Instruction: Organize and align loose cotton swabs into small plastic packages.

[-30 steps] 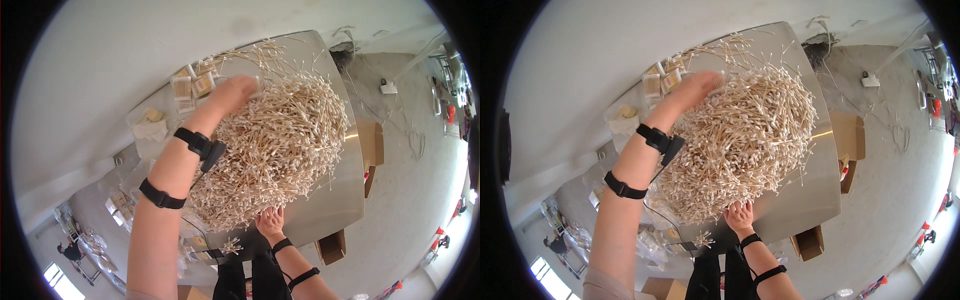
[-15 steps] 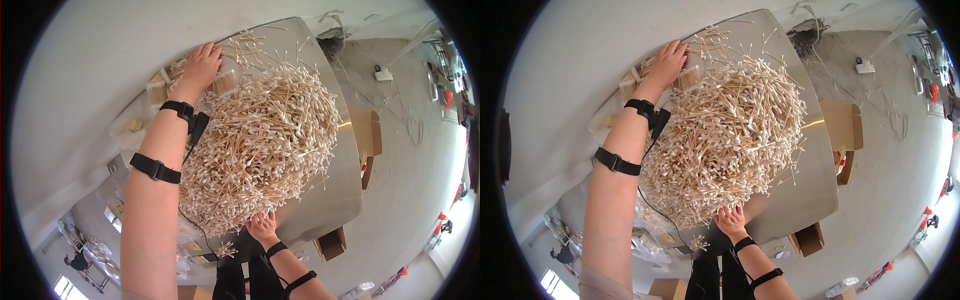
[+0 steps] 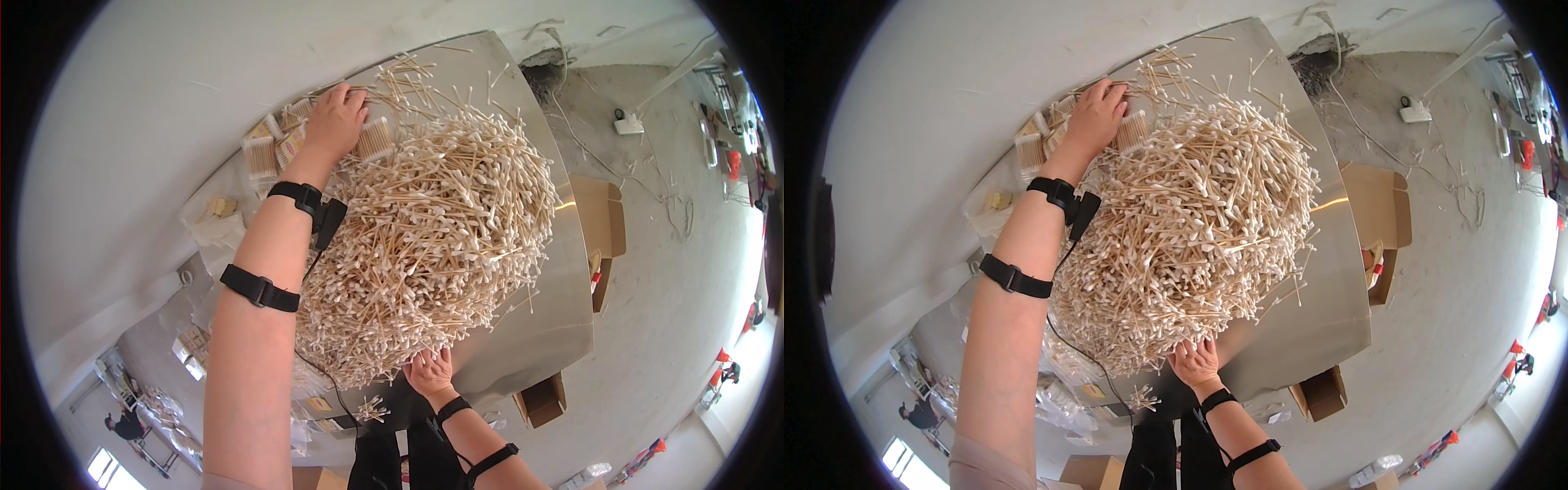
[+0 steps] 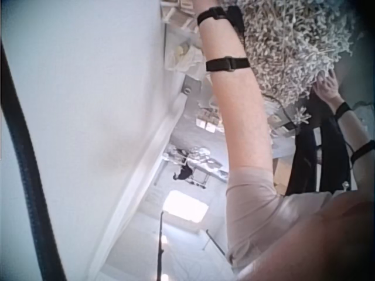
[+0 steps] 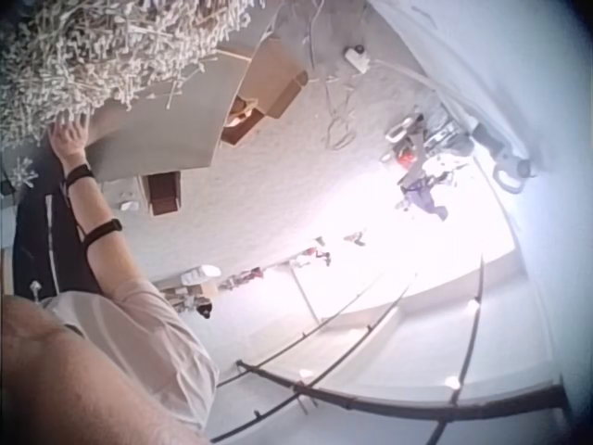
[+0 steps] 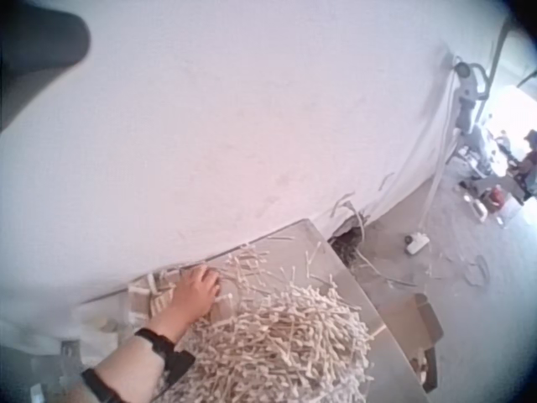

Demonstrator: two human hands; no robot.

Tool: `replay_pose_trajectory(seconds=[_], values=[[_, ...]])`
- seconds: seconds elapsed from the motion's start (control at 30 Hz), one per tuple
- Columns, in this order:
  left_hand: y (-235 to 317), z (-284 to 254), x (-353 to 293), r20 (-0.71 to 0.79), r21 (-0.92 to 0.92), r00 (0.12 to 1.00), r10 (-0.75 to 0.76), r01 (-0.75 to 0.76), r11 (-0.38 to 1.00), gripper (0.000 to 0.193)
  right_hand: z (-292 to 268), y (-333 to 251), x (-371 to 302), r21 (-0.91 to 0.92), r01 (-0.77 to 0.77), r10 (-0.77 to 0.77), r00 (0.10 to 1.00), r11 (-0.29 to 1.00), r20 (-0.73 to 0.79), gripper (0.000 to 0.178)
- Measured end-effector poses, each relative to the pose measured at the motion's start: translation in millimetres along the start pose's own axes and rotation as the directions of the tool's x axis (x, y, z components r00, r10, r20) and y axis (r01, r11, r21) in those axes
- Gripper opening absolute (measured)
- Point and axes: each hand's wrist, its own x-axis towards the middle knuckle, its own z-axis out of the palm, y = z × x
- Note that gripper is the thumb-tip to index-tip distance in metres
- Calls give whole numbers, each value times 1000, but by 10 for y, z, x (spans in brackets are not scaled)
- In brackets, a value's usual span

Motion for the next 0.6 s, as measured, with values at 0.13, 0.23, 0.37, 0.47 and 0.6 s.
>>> replay_pose_trajectory(seconds=[0.13,0.23,0.37,0.47,0.6], values=[[61,-60,-9,6,-60,1000,-19,20,998,27,-15,3,-21,-1,-22,22,998,1000,53,34],[117,-111,-11,29,-79,999,-39,41,996,24,-17,-8,6,-8,-19,20,998,1000,65,36],[235,-167,-61,142,-110,986,-83,99,989,22,-17,-5,31,-3,-8,8,999,1000,33,37],[362,-173,-76,282,-201,957,-62,123,972,22,-11,23,-10,-1,-20,20,999,1000,34,37],[413,-330,-159,342,-254,938,-48,142,957,23,-23,20,2,-6,-6,6,1000,1000,15,36]])
